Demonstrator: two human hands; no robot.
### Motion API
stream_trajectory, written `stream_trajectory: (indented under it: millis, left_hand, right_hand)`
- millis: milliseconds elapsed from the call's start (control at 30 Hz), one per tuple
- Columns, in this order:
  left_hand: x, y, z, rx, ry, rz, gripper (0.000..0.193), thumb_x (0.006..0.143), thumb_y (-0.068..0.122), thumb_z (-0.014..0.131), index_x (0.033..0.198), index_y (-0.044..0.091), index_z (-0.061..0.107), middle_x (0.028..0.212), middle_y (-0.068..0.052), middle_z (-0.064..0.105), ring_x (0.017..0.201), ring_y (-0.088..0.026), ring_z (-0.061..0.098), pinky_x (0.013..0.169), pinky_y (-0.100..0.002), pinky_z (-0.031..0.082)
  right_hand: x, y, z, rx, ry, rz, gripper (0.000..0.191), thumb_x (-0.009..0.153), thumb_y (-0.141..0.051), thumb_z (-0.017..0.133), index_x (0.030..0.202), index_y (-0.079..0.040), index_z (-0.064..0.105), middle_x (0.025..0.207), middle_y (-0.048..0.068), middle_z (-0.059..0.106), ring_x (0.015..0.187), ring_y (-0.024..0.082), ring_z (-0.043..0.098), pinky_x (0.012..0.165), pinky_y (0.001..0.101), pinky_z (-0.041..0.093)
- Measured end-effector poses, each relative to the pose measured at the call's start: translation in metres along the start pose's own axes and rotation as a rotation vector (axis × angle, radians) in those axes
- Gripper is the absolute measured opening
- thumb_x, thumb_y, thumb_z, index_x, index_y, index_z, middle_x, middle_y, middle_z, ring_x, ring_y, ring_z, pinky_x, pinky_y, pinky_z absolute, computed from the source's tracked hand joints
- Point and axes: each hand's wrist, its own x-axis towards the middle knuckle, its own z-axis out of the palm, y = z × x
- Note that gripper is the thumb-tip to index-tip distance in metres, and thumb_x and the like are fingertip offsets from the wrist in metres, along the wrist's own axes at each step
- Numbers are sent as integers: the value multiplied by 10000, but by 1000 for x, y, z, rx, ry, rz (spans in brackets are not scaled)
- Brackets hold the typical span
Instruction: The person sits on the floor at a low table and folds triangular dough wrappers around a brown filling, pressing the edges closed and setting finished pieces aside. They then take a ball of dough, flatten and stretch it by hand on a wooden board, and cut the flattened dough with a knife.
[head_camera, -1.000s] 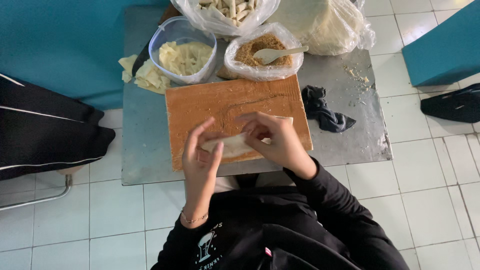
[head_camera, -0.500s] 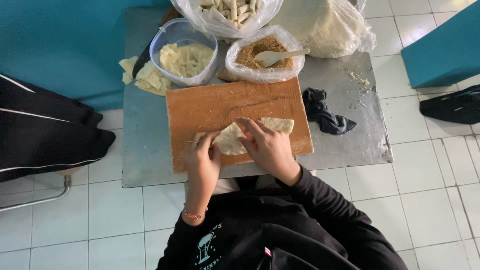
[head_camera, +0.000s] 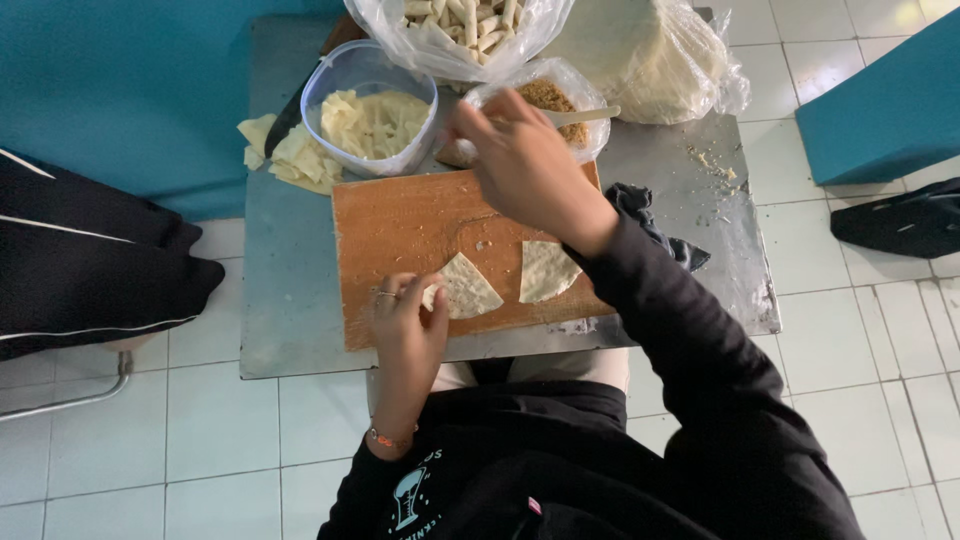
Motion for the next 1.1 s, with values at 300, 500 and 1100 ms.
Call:
stream_trajectory:
  millis: [300,500,1100]
  left_hand:
    - [-1,6,6,-123,63,-52,225,926,116,753,1132,29,725,1217,-122,543,752,-148,601,641,-275,539]
    - [-3,4,7,-62,69,-34,235,911,120,769,1121,20,733,1220,-136,554,786,-165,603,669,-286,539]
    - [-7,4,-2,170,119,338,242,855,162,782,1095,131,762,1263,-80,668,1188,-327,585,1031,-491,404]
  right_hand:
    - [96,41,135,-301,-39,-188,497,841,-56,627,1327,12,542,713,60,659,1036,272,586,736,435,477]
    - [104,55,172,-378,-106,-82,423,878,-111,619,1280,-10,533,748,50,714,1154,266,598,963,561,457]
    - [-1,15,53,588,-205,-28,343,1009,34,465,1315,38,309,990,200,662,817,295,693,697,371,497]
